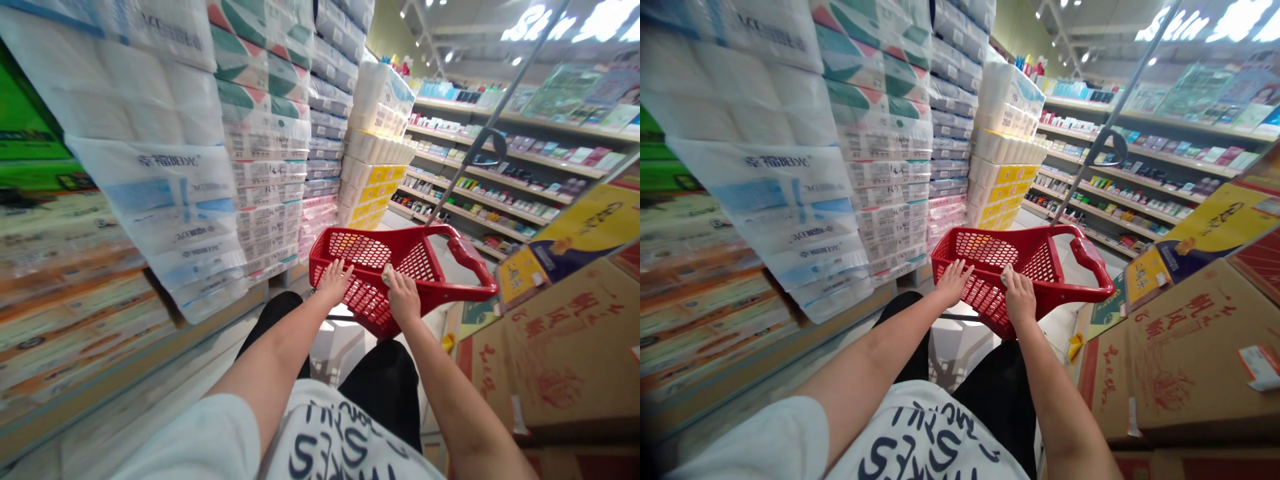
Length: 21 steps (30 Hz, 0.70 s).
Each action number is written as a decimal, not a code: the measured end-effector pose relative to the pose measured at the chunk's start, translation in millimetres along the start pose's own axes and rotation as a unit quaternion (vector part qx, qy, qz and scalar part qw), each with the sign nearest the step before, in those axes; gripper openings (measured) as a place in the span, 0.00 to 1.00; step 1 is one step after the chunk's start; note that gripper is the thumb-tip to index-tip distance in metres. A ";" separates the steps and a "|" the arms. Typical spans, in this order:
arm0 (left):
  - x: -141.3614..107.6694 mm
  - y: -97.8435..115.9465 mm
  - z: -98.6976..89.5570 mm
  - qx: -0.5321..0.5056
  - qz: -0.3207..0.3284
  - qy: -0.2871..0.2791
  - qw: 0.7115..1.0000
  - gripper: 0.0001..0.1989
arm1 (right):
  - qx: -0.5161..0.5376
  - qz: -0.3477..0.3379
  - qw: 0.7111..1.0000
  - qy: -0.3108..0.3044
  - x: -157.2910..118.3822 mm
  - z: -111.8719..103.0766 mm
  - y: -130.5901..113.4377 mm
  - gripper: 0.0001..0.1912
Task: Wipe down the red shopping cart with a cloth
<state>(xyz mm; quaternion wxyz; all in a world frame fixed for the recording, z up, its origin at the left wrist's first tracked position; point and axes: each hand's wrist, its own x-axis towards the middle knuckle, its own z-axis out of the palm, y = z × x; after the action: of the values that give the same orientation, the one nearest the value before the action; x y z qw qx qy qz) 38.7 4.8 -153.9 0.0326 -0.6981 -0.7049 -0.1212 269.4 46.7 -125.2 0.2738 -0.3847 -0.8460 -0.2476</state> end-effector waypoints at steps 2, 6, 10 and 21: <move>-0.7 -0.3 -0.7 0.000 -0.002 -0.001 1.000 0.34 | 0.006 -0.015 1.000 -0.001 5.9 4.2 -11.9 0.27; -2.4 -0.5 -4.8 0.012 0.004 0.002 1.000 0.31 | 0.008 -0.088 0.996 -0.006 7.1 12.6 -28.1 0.28; -5.8 -0.9 -9.6 0.010 0.009 -0.001 1.000 0.31 | 0.015 -0.137 0.988 -0.063 -10.8 20.8 -26.9 0.29; -4.6 -2.1 -8.8 -0.013 0.007 -0.005 1.000 0.31 | 0.046 -0.094 0.982 -0.156 -41.0 35.7 -15.0 0.25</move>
<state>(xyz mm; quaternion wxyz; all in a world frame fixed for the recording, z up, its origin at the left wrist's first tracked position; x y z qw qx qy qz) 35.6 -1.6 -146.6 0.0209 -0.7041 -0.6985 -0.1262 270.5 39.3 -181.1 0.1310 -0.3244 -0.9212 -0.1704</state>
